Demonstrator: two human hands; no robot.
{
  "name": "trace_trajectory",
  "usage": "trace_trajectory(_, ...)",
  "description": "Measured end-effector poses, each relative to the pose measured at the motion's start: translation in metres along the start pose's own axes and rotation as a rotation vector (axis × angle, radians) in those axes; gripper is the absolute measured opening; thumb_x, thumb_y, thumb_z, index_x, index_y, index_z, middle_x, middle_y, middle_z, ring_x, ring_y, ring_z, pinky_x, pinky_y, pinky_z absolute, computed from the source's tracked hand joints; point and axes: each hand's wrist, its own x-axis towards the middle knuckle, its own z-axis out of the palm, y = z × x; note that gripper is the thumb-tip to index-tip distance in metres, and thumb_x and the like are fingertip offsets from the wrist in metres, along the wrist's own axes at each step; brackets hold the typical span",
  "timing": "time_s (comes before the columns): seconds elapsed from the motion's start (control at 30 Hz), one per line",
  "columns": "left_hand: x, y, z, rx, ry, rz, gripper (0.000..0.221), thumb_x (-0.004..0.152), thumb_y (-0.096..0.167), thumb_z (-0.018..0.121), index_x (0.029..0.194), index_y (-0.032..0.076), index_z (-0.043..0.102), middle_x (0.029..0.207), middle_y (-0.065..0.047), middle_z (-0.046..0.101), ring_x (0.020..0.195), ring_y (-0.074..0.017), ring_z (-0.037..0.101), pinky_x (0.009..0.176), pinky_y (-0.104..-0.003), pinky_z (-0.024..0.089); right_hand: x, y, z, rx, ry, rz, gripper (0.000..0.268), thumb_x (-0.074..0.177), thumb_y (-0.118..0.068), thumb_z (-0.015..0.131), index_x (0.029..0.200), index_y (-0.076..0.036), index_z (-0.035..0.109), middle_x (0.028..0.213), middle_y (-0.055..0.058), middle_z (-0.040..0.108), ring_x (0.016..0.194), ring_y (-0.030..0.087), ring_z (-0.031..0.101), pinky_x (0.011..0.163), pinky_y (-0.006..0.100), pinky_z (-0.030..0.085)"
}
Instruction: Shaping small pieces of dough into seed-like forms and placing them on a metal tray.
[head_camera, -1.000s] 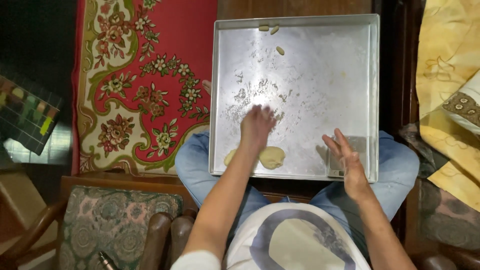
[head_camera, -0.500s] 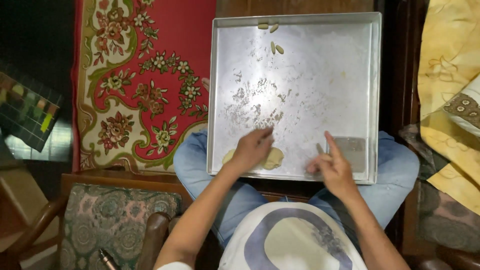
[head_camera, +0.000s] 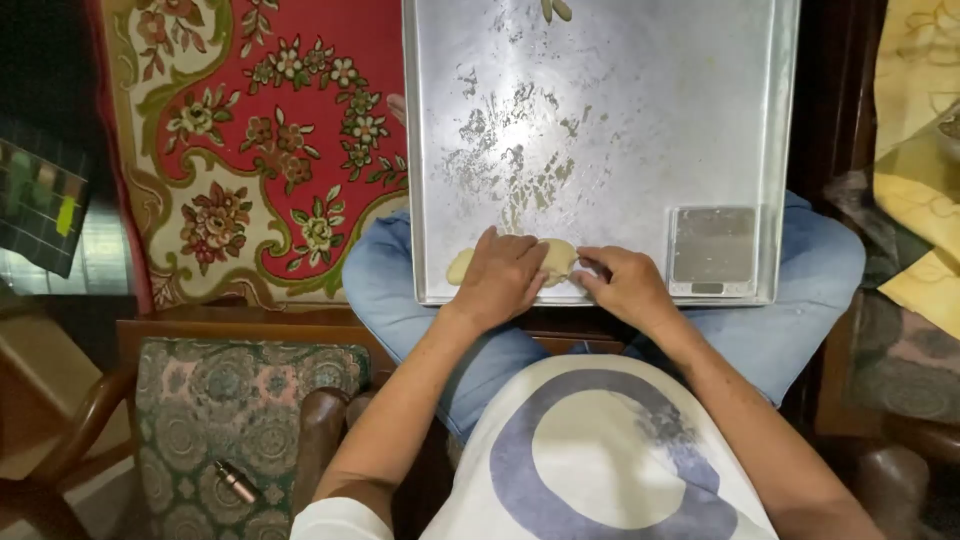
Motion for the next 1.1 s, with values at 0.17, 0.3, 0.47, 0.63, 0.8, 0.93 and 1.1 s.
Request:
trace_trajectory(0.17, -0.001, -0.005, 0.008, 0.032, -0.012, 0.002, 0.038, 0.088, 0.029, 0.073, 0.122, 0.011, 0.070, 0.110, -0.014, 0.073, 0.103, -0.0333, 0.071, 0.107, -0.064, 0.039, -0.002, -0.011, 0.006, -0.133, 0.109, -0.168, 0.038, 0.081, -0.029, 0.088, 0.114, -0.012, 0.078, 0.093, 0.005, 0.076, 0.085, 0.026, 0.074, 0.070, 0.033, 0.059)
trace_trajectory(0.3, 0.000, 0.000, 0.003, 0.016, -0.025, -0.014, 0.038, 0.089, 0.027, 0.072, 0.122, 0.009, 0.070, 0.112, -0.016, 0.072, 0.102, -0.0342, 0.070, 0.109, -0.065, 0.036, 0.003, -0.018, 0.008, -0.101, 0.114, -0.190, 0.038, 0.078, -0.026, 0.091, 0.108, -0.006, 0.078, 0.090, 0.011, 0.075, 0.070, 0.028, 0.072, 0.062, 0.034, 0.057)
trace_trajectory(0.47, 0.004, 0.005, -0.003, 0.025, -0.019, -0.029, 0.036, 0.090, 0.024, 0.072, 0.122, 0.007, 0.071, 0.110, -0.017, 0.073, 0.099, -0.0345, 0.071, 0.111, -0.068, 0.032, 0.007, -0.004, 0.019, -0.094, 0.130, -0.191, 0.027, 0.082, -0.021, 0.087, 0.101, -0.004, 0.078, 0.083, 0.010, 0.073, 0.061, 0.023, 0.069, 0.053, 0.031, 0.054)
trace_trajectory(0.63, 0.005, 0.005, -0.004, 0.028, -0.041, -0.046, 0.045, 0.087, 0.029, 0.075, 0.124, 0.005, 0.070, 0.112, -0.018, 0.072, 0.100, -0.0349, 0.070, 0.112, -0.072, 0.027, 0.016, 0.002, 0.029, -0.111, 0.144, -0.203, 0.019, 0.079, -0.015, 0.086, 0.092, -0.005, 0.077, 0.074, 0.007, 0.068, 0.057, 0.023, 0.067, 0.052, 0.031, 0.053)
trace_trajectory(0.8, 0.006, 0.004, -0.005, 0.030, -0.030, -0.058, 0.043, 0.089, 0.030, 0.074, 0.124, 0.006, 0.070, 0.110, -0.017, 0.072, 0.101, -0.0346, 0.070, 0.112, -0.074, 0.022, 0.025, 0.010, 0.036, -0.091, 0.158, -0.174, 0.013, 0.074, -0.008, 0.083, 0.083, -0.006, 0.075, 0.067, 0.007, 0.063, 0.057, 0.024, 0.066, 0.053, 0.031, 0.053)
trace_trajectory(0.93, 0.005, 0.003, 0.000, 0.035, -0.037, -0.056, 0.040, 0.091, 0.028, 0.072, 0.124, 0.005, 0.070, 0.109, -0.017, 0.072, 0.103, -0.0357, 0.069, 0.112, -0.077, 0.019, 0.016, 0.030, 0.031, 0.199, 0.104, 0.110, 0.011, 0.073, -0.010, 0.083, 0.081, -0.009, 0.077, 0.059, 0.004, 0.061, 0.054, 0.014, 0.059, 0.052, 0.027, 0.049)
trace_trajectory(1.1, 0.000, 0.000, 0.011, 0.021, -0.004, -0.028, 0.040, 0.088, 0.027, 0.074, 0.120, 0.004, 0.072, 0.104, -0.016, 0.072, 0.100, -0.0360, 0.068, 0.110, -0.079, 0.020, -0.008, 0.009, -0.023, 0.717, 0.103, 0.470, 0.014, 0.082, 0.001, 0.070, 0.096, 0.000, 0.071, 0.068, 0.010, 0.063, 0.046, 0.012, 0.057, 0.036, 0.024, 0.047)
